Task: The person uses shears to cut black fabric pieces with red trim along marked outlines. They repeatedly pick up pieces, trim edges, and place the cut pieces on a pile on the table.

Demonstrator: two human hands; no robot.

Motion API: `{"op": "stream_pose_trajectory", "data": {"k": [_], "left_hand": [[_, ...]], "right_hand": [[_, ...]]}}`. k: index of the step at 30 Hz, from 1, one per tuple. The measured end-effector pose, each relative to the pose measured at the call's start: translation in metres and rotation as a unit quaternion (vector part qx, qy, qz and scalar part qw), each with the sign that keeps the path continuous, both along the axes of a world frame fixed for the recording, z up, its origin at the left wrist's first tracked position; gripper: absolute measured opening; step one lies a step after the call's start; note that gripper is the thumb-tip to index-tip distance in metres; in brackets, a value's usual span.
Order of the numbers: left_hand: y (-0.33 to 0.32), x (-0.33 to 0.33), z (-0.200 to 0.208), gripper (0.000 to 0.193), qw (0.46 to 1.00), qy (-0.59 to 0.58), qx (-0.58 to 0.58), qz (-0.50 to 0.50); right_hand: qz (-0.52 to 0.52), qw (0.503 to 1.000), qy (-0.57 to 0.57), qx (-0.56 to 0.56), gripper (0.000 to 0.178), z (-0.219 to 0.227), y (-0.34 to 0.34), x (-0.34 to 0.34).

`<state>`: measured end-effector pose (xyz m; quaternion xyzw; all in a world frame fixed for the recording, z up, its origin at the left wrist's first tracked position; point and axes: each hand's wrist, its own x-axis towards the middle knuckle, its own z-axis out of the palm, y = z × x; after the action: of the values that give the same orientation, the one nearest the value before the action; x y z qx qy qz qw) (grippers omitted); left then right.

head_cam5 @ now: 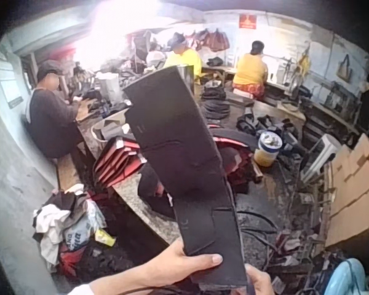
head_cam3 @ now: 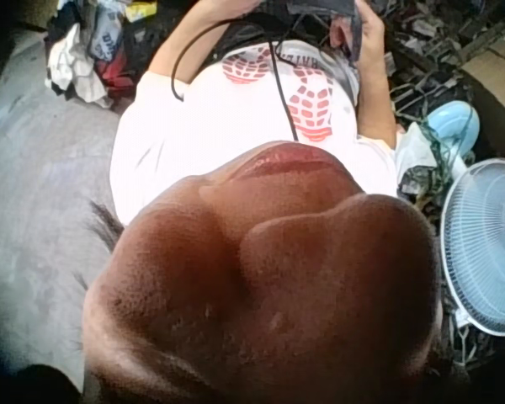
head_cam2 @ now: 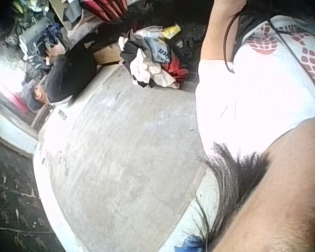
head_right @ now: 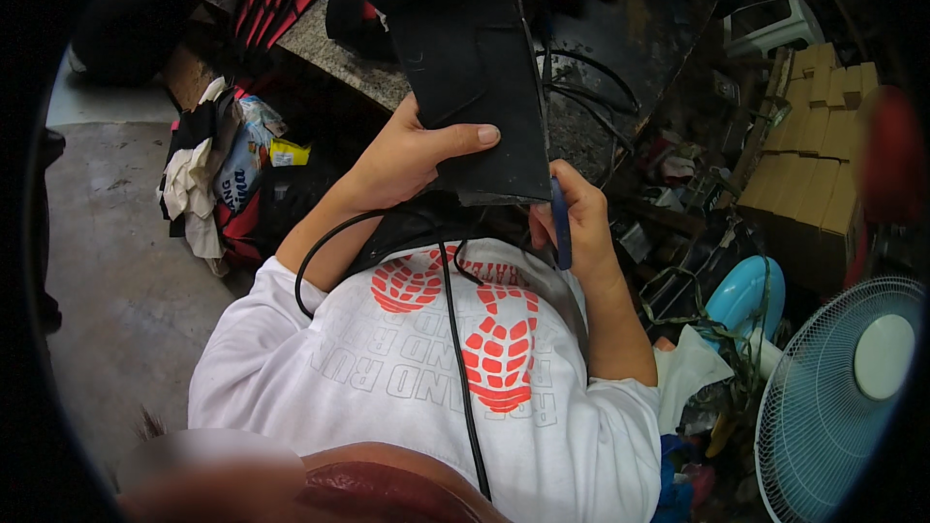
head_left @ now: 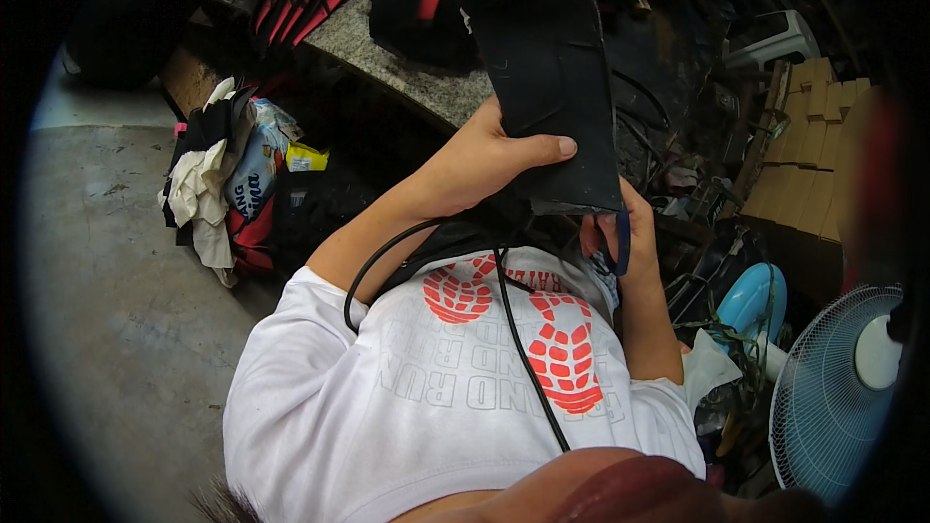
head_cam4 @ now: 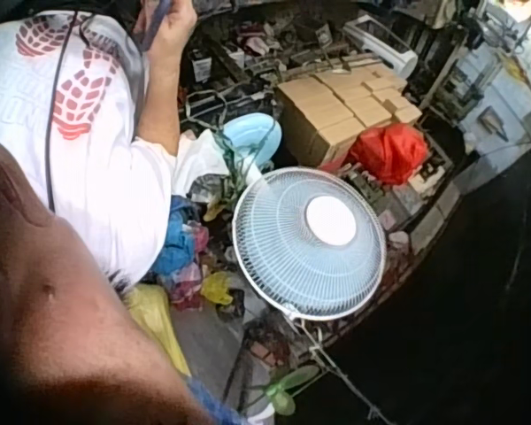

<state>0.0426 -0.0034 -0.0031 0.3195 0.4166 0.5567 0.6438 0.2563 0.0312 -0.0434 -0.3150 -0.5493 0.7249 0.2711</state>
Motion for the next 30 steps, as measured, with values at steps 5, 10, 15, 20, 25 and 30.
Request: {"op": "stream_pose_trajectory", "data": {"k": [5, 10, 15, 20, 25, 30], "left_hand": [[-0.001, -0.003, -0.001, 0.046, 0.999, 0.044, -0.008, -0.029], [-0.002, -0.004, -0.006, 0.064, 0.995, 0.092, 0.023, -0.02], [0.013, -0.014, -0.009, 0.086, 0.981, -0.012, 0.162, 0.104], [0.026, -0.039, -0.001, 0.042, 0.983, 0.003, 0.101, 0.153], [0.027, -0.028, -0.005, 0.02, 0.967, 0.129, 0.114, 0.189], [0.027, -0.029, -0.009, 0.02, 0.968, 0.093, 0.114, 0.204]], "right_hand": [[-0.041, 0.999, -0.017, 0.029, 0.018, -0.003, 0.006, -0.007], [-0.02, 1.0, 0.016, -0.015, 0.018, -0.004, 0.007, -0.004], [-0.03, 0.998, 0.006, -0.058, 0.016, -0.007, 0.004, 0.001], [0.03, 0.997, -0.053, -0.051, 0.017, 0.0, 0.006, 0.005], [-0.007, 0.995, -0.035, 0.09, 0.021, -0.001, 0.005, -0.007], [0.015, 1.0, -0.027, 0.002, 0.023, -0.005, 0.007, 0.003]]}}
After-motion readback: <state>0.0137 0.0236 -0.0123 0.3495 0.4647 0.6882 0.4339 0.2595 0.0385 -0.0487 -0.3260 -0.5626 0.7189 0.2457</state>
